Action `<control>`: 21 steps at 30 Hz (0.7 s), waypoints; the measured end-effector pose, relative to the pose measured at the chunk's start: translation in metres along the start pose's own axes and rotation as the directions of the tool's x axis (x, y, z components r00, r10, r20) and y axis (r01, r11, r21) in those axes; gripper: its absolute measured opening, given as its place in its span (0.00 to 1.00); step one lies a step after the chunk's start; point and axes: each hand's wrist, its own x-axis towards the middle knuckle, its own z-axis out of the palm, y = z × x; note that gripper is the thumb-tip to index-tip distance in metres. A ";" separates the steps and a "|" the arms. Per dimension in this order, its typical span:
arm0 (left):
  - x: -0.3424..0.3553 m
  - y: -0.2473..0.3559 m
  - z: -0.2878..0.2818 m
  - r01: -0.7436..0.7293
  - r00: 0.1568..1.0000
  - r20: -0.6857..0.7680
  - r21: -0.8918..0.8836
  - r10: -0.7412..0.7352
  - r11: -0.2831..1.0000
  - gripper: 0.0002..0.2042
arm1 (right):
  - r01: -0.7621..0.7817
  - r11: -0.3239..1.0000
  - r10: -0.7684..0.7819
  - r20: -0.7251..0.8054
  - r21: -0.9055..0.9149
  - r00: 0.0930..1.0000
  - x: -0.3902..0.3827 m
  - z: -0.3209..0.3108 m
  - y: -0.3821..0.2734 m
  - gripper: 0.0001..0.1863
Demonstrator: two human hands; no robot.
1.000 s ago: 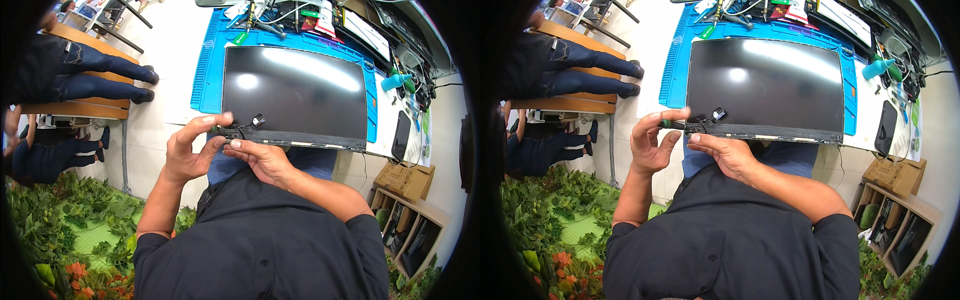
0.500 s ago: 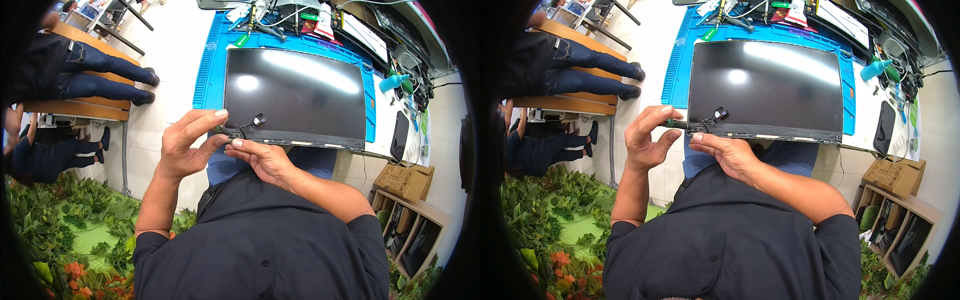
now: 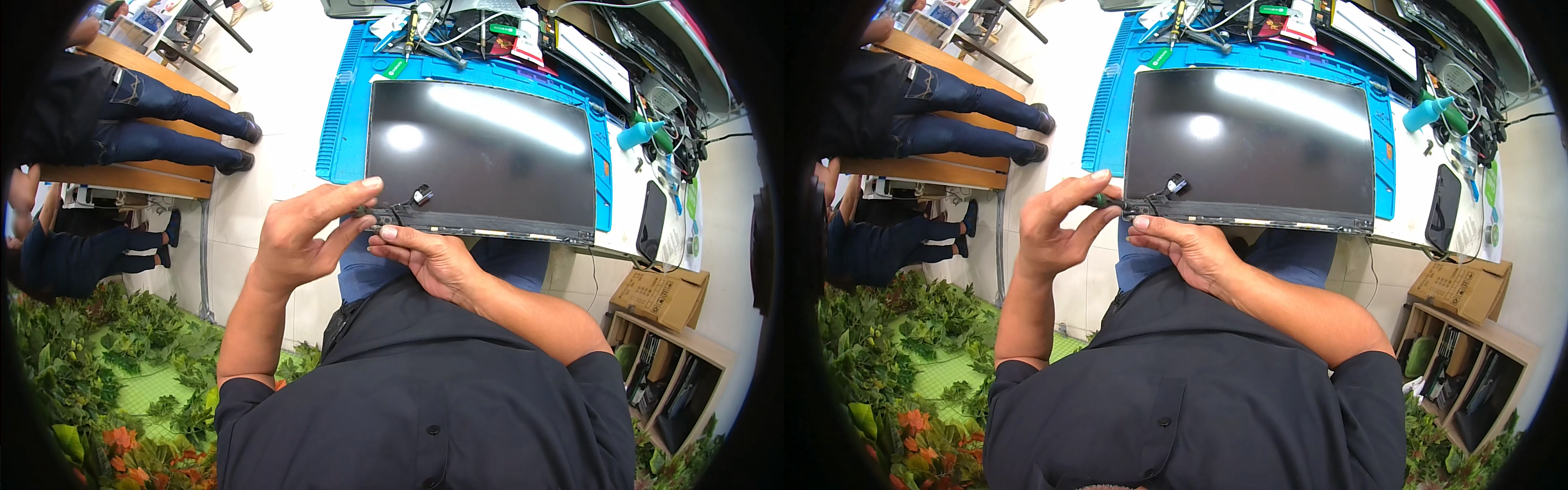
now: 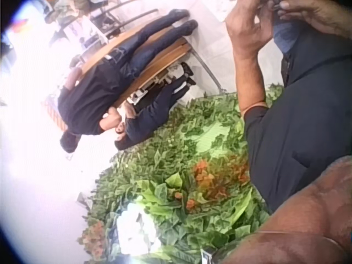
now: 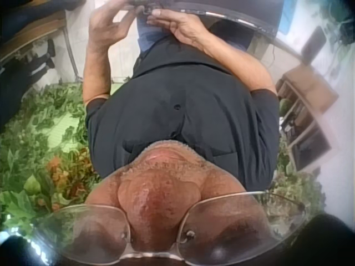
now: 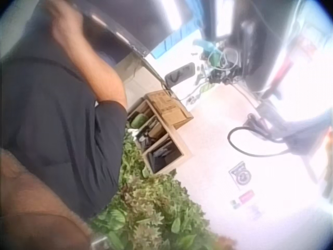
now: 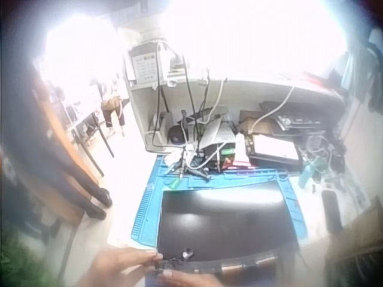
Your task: The person removes the plastic bezel from a laptop screen assembly by hand and then uses a screwdriver to remove a screw from the internal hinge assembly.
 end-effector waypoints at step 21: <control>-0.006 0.000 0.000 -0.039 0.999 -0.026 0.066 0.041 0.997 0.33 | -0.017 1.000 0.017 -0.003 0.021 1.000 -0.002 -0.008 0.003 0.17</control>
